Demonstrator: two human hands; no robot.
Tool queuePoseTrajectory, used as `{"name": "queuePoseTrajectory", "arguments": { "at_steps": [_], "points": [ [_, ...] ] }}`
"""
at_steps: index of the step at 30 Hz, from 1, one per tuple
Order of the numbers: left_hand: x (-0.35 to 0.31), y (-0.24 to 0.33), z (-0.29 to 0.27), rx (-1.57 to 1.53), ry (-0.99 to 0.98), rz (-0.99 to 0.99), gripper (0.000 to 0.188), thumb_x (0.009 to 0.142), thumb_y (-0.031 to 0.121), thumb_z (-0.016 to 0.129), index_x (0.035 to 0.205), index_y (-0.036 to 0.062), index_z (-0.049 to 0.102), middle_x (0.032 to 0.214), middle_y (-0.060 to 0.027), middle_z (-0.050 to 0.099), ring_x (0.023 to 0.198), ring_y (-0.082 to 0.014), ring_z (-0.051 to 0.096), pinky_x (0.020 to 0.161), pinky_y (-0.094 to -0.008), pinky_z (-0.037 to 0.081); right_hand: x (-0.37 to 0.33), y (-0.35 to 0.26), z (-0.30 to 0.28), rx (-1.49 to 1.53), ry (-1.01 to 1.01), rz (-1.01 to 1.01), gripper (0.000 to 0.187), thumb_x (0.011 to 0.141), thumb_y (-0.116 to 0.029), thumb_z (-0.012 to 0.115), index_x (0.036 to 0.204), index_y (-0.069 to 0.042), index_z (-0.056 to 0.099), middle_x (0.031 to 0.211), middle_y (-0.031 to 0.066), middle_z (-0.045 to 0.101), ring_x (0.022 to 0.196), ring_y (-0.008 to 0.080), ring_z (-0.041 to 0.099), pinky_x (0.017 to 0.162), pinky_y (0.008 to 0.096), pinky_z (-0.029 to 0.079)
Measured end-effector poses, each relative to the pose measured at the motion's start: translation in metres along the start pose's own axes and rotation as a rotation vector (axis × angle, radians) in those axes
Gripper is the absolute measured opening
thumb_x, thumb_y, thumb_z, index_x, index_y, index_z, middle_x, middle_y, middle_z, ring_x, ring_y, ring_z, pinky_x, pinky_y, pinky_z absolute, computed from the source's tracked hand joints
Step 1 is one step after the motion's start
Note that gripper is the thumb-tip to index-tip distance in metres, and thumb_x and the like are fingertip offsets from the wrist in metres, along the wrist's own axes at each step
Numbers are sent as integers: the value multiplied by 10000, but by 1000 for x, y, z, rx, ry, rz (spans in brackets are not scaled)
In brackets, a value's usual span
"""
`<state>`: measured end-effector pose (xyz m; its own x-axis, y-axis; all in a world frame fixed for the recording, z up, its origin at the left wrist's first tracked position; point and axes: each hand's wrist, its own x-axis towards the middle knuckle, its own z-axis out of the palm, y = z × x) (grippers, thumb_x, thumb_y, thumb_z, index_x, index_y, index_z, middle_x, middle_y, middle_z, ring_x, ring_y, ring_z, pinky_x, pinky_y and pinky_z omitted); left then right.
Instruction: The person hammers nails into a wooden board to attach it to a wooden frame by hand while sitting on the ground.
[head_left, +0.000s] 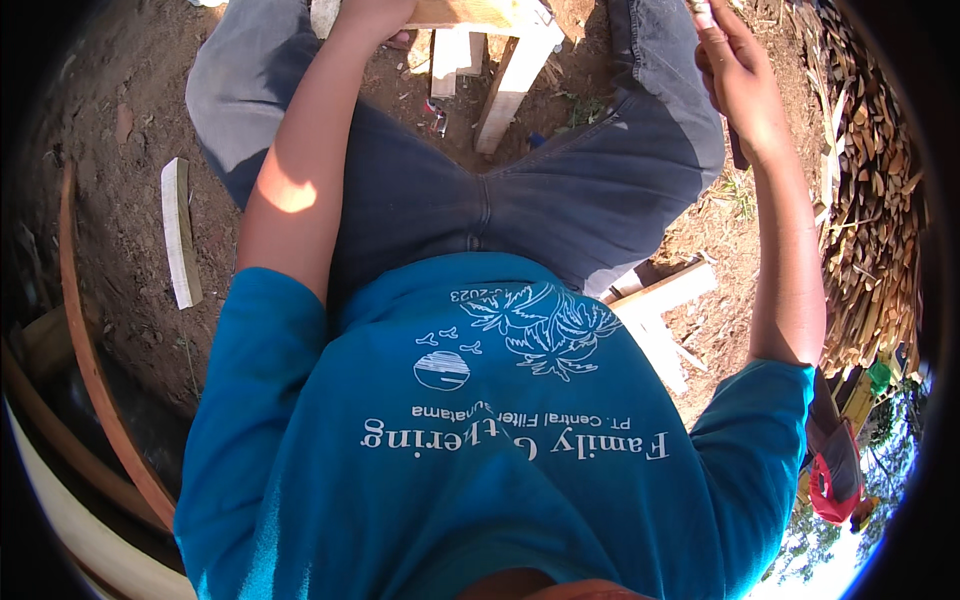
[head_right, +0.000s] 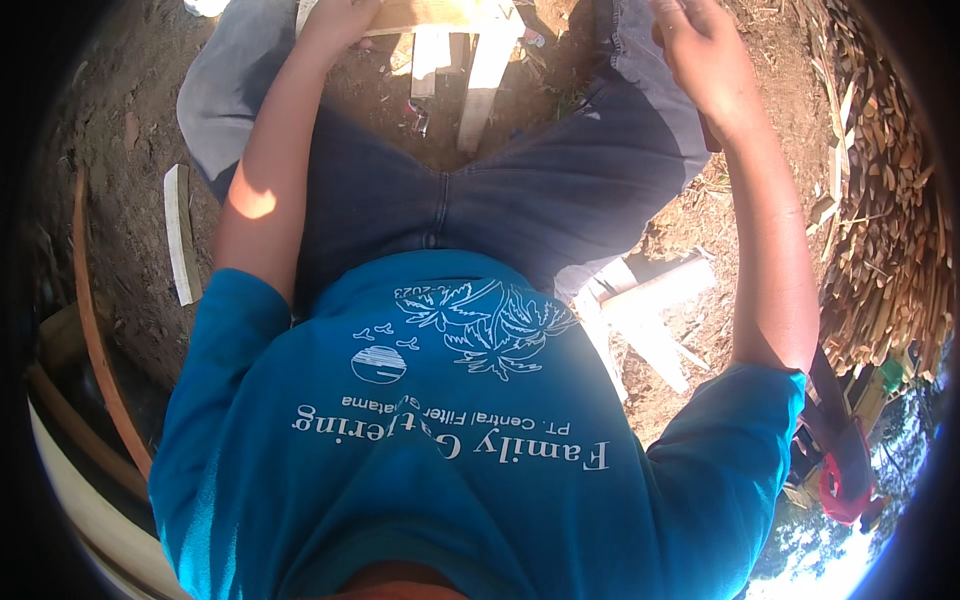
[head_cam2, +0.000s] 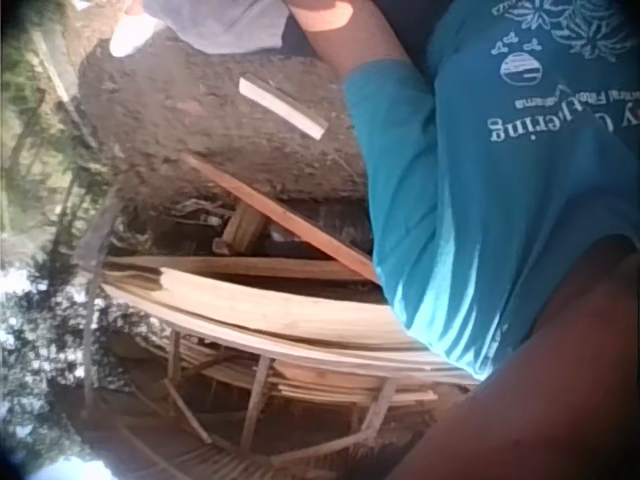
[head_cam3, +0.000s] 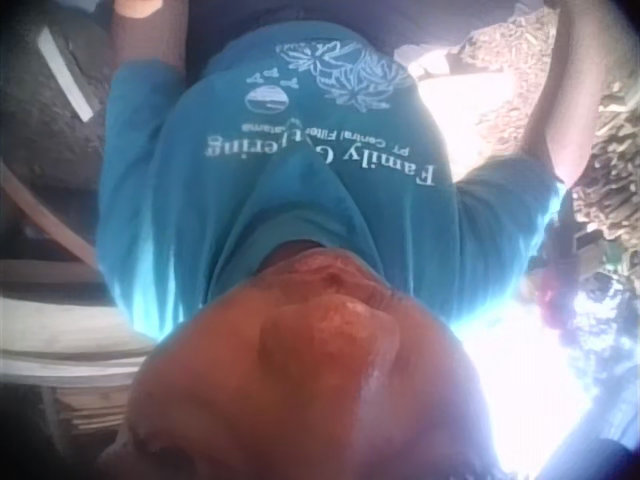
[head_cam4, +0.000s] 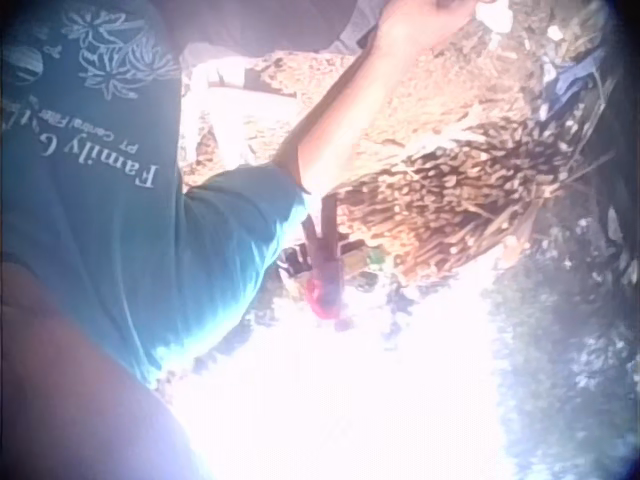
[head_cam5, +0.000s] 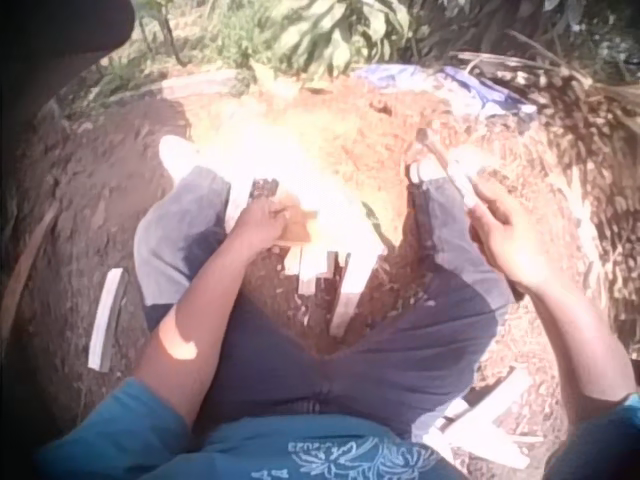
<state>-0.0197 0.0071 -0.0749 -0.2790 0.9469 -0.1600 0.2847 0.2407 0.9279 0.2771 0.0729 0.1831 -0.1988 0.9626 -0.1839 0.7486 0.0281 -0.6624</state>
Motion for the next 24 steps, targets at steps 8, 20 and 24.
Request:
{"name": "queuePoseTrajectory", "arguments": {
  "at_steps": [8,20,24],
  "points": [
    [23,-51,1,315,87,253,279,953,116,566,1137,1,741,822,-197,741,675,-258,729,574,-382,576,7,39,1,-285,-538,-107,448,1094,-246,545,1522,-121,504,761,-72,487,695,31,443,627,209,384],
    [-4,19,0,128,-26,-169,271,953,137,585,1125,1,743,787,-200,733,630,-265,715,577,-387,575,-3,0,-12,61,-57,79,366,1092,-207,467,1444,-140,541,641,-61,461,466,42,373,409,223,297],
    [-1,33,2,10,-51,-199,261,954,120,590,1119,-19,737,759,-184,721,593,-246,701,525,-372,558,-13,58,12,-293,-197,-258,404,1094,-238,514,1477,-110,530,814,-33,567,642,59,455,598,240,408]
  ]
}}
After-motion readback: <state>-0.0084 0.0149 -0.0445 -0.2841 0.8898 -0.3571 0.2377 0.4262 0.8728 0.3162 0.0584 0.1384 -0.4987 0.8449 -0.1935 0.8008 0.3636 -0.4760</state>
